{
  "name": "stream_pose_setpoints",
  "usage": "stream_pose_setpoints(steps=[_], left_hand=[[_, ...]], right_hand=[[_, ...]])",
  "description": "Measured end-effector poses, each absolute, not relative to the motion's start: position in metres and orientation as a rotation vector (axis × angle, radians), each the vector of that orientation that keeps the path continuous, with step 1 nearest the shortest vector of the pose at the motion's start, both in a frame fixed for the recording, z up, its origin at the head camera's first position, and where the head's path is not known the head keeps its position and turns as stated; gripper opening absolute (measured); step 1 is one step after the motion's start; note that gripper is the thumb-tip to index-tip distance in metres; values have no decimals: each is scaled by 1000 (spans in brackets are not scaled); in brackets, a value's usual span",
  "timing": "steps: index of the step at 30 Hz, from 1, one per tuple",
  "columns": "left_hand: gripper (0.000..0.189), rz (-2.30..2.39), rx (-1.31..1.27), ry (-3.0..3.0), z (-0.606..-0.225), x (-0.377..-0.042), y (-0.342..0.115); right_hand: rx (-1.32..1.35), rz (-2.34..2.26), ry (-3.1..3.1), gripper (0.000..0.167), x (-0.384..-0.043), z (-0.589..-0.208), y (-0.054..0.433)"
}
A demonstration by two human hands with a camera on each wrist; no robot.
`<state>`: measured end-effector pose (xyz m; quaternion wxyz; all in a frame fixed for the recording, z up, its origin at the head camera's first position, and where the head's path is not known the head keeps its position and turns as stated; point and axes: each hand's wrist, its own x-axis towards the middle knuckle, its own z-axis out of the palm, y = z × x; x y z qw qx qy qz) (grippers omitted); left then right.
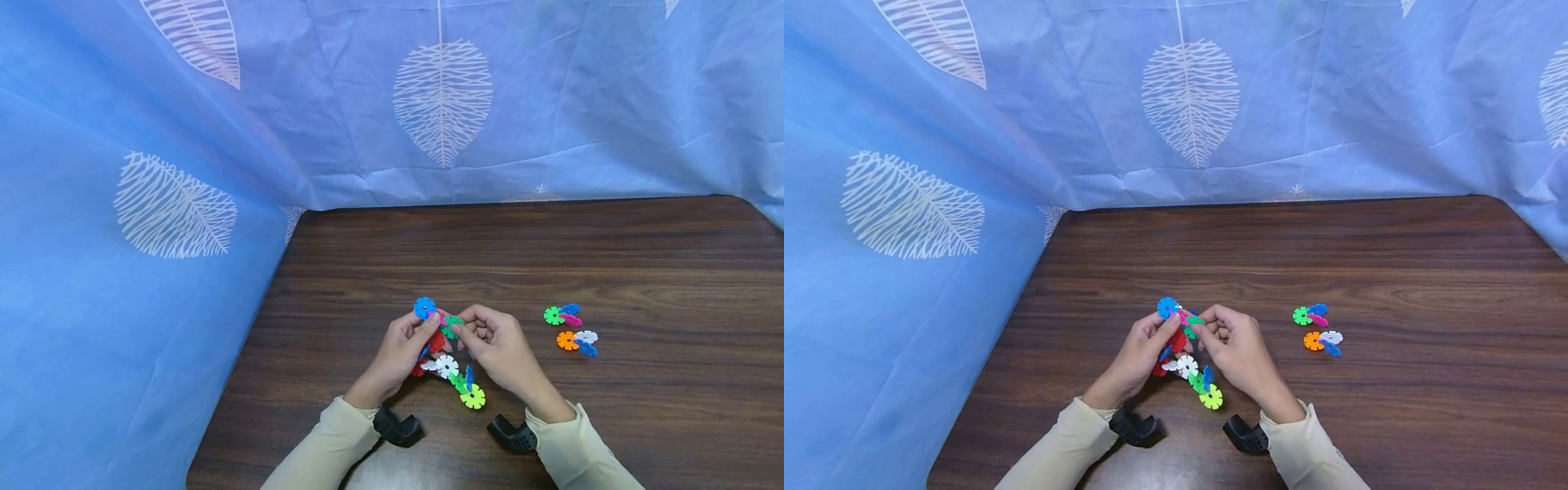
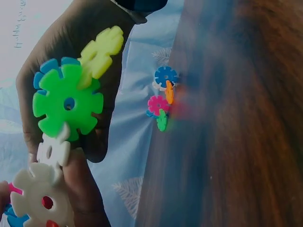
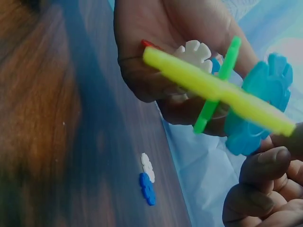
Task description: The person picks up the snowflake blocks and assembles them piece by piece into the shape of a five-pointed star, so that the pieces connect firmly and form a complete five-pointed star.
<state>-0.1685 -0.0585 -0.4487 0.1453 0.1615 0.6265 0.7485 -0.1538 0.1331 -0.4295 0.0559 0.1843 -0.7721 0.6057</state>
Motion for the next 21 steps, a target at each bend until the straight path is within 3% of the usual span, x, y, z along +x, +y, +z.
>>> stream_pose_setpoints(steps=[12, 21], left_hand=[[31, 2106, 418, 1811, -446, -166, -57], [14, 2104, 487, 1767, -449, -167, -57]], right_hand=[[553, 1840, -2339, 9, -159, -434, 138], [566, 1892, -2363, 5, -159, -434, 141]])
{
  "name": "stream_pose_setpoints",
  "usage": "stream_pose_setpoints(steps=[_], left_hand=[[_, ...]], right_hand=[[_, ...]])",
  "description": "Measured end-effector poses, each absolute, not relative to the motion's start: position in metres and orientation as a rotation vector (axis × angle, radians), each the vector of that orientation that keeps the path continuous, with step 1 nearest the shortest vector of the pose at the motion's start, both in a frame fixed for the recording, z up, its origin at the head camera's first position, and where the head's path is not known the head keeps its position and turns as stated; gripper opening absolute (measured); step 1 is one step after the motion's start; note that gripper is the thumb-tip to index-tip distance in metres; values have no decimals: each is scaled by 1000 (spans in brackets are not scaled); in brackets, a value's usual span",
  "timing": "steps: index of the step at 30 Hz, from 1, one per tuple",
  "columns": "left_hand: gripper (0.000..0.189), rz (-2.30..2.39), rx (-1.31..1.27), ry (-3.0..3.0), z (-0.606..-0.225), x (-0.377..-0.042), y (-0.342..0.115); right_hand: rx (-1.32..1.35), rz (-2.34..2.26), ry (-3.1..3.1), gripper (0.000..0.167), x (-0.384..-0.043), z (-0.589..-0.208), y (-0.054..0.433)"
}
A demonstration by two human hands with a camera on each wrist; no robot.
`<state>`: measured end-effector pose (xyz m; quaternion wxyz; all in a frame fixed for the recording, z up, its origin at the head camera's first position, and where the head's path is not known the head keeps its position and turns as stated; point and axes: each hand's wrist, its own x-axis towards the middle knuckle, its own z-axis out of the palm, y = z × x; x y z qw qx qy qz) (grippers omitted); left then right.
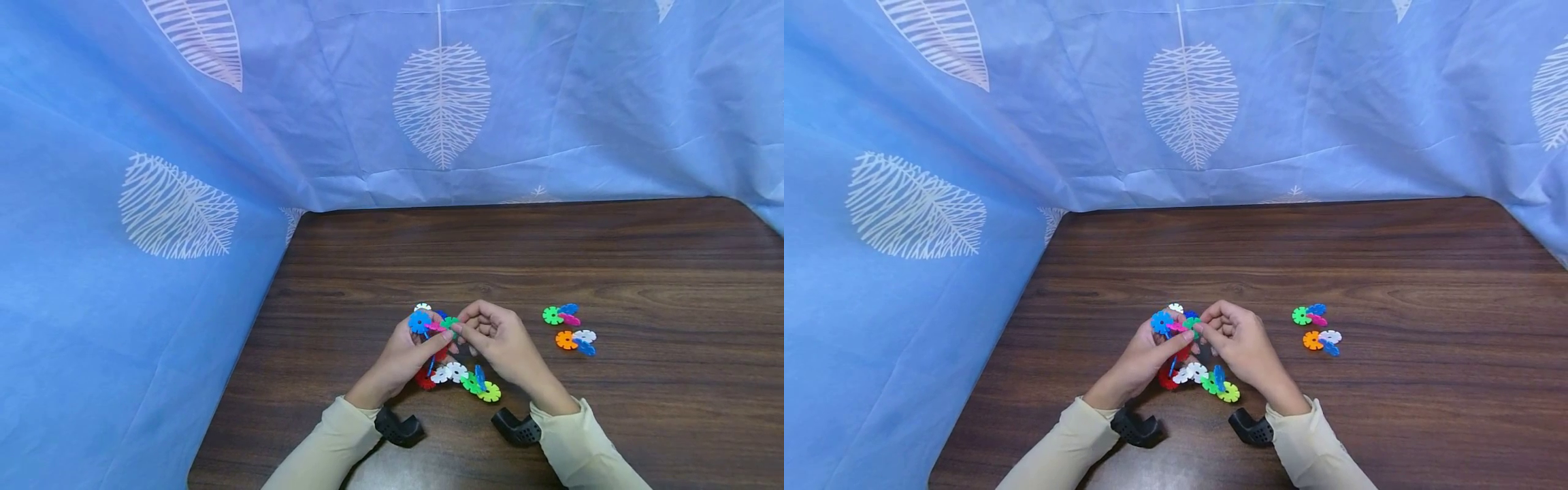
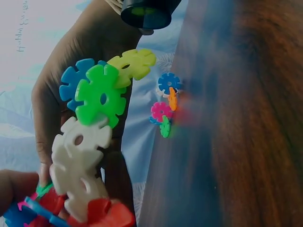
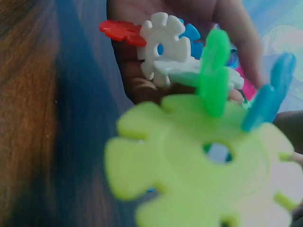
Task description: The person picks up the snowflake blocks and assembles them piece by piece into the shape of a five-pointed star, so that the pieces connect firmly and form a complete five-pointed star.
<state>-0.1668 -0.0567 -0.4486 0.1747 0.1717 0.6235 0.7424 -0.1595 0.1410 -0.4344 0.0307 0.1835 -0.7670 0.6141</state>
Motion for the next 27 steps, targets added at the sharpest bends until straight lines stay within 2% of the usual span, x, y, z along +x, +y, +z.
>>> stream_pose_setpoints(steps=[4, 8, 13, 18, 27], left_hand=[[20, 2116, 447, 1784, -451, -168, -56], [28, 2112, 397, 1811, -450, -166, -55], [25, 2098, 341, 1850, -448, -166, -54], [23, 2097, 275, 1897, -446, -168, -56], [22, 2074, 239, 1912, -449, -168, -61]], right_hand=[[606, 1896, -2371, 4, -160, -431, 147], [604, 1733, -2359, 6, -159, -421, 173], [458, 1221, -2438, 6, -156, -421, 230], [363, 894, -2539, 8, -150, -434, 276], [388, 610, -2793, 17, -151, -442, 304]])
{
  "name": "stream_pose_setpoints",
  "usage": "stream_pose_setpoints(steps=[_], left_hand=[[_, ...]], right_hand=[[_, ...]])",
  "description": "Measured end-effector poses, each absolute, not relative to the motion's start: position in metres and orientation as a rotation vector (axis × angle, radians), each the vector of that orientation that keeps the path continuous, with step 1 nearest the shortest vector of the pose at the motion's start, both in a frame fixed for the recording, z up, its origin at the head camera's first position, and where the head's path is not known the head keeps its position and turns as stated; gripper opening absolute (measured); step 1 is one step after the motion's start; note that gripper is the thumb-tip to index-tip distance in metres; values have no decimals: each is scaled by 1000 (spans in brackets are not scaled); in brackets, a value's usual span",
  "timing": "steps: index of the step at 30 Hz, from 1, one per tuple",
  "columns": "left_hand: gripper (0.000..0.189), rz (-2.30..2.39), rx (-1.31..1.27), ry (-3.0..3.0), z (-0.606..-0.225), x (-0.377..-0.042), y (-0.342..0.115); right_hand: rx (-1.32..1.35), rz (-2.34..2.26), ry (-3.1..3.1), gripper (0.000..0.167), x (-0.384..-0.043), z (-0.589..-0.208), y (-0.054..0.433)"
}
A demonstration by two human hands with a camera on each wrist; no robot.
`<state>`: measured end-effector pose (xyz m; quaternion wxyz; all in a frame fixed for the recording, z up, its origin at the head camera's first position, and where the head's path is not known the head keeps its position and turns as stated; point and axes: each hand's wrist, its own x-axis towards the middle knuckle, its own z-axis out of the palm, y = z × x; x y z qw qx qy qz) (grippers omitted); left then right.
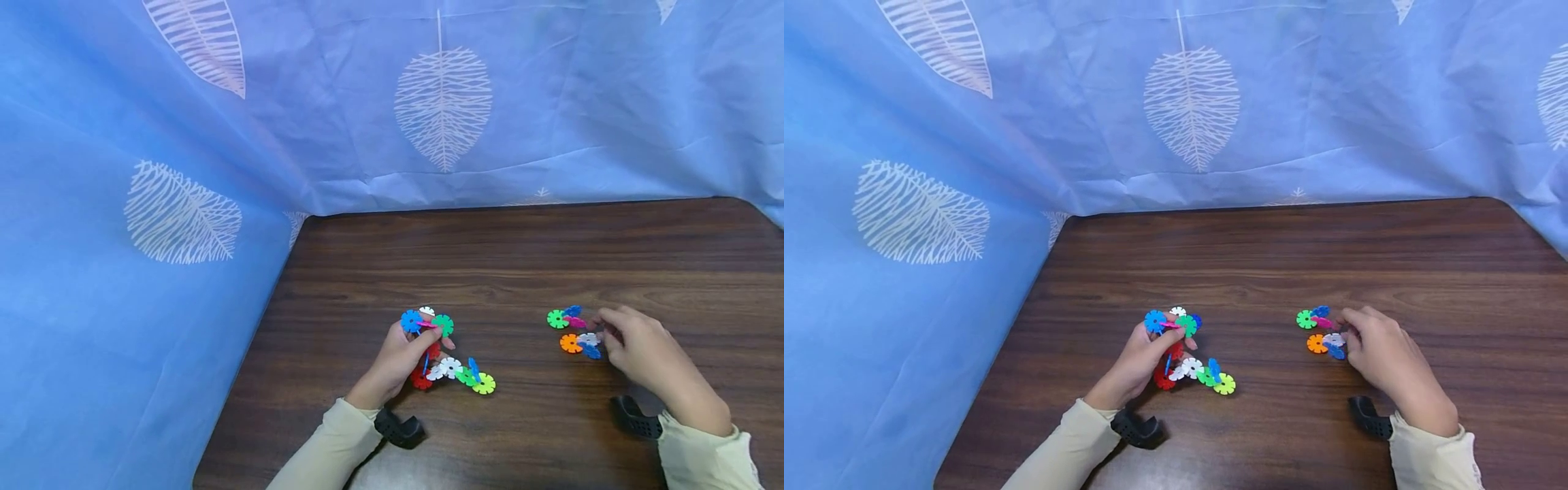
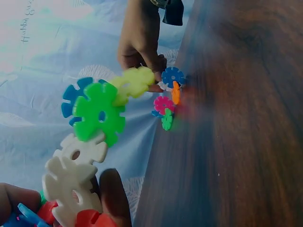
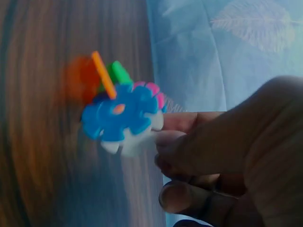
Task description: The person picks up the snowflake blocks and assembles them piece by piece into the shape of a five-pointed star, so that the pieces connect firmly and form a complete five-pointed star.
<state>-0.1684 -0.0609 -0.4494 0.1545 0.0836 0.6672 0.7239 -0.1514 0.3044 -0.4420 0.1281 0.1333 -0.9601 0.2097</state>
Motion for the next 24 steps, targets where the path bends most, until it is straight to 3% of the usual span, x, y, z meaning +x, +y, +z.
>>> stream_pose_setpoints(steps=[9, 18, 24], left_hand=[[21, 2038, 269, 1910, -449, -169, -64], [17, 2032, 270, 1926, -448, -168, -63], [17, 2040, 296, 1940, -447, -168, -62]], right_hand=[[487, 621, -2614, 29, -152, -443, 298], [405, 988, -2394, 18, -160, -423, 241], [426, 1108, -2376, 22, -165, -418, 209]])
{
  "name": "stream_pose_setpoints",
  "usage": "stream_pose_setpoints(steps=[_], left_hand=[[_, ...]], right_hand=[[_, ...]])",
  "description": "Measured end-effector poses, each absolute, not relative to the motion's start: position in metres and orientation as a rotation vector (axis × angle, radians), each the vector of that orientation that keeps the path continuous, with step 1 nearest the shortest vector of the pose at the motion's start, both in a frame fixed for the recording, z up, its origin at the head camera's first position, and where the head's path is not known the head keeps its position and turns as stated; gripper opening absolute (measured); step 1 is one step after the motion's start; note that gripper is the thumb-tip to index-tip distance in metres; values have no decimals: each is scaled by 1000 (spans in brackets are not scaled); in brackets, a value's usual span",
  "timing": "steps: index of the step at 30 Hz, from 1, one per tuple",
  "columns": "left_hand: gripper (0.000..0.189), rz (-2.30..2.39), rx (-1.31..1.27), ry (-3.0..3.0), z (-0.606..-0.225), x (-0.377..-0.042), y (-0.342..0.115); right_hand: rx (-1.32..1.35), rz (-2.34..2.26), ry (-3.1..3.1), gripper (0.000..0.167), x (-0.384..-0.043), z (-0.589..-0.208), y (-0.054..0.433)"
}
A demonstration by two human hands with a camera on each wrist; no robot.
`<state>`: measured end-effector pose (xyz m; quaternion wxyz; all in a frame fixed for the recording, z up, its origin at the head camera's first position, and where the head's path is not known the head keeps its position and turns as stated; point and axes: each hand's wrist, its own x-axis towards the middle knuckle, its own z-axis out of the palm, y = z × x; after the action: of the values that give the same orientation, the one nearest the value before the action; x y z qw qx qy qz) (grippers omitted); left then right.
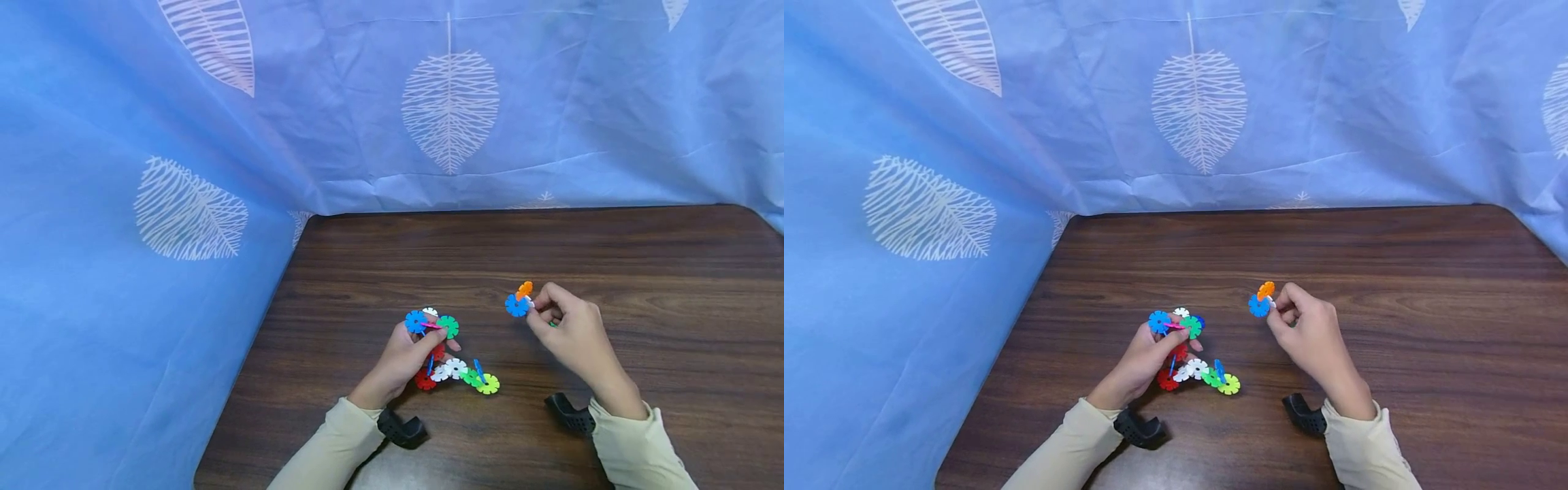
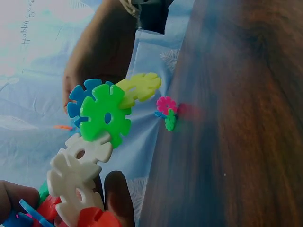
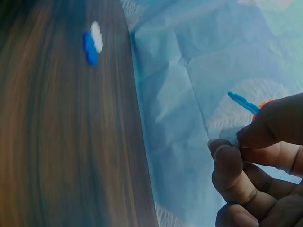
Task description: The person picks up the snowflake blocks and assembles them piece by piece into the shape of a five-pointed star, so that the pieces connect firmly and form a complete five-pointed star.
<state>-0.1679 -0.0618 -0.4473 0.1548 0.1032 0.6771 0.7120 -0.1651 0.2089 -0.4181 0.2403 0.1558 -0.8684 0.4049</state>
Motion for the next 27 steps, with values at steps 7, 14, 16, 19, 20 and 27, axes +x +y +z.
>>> stream_pose_setpoints(steps=[7, 14, 16, 19, 20, 27], left_hand=[[18, 2040, 326, 1970, -446, -167, -62], [18, 2070, 433, 2011, -446, -167, -62], [18, 2077, 462, 2008, -447, -167, -61], [17, 2089, 486, 1999, -447, -167, -61], [17, 2093, 489, 1997, -447, -167, -61], [16, 2100, 500, 1982, -446, -168, -62]], right_hand=[[416, 1269, -2363, 23, -168, -410, 182], [428, 1342, -2354, 24, -167, -411, 155], [430, 1353, -2353, 25, -166, -412, 149], [428, 1340, -2354, 25, -165, -414, 141], [425, 1329, -2354, 25, -165, -414, 138], [490, 1292, -2332, 27, -163, -419, 132]])
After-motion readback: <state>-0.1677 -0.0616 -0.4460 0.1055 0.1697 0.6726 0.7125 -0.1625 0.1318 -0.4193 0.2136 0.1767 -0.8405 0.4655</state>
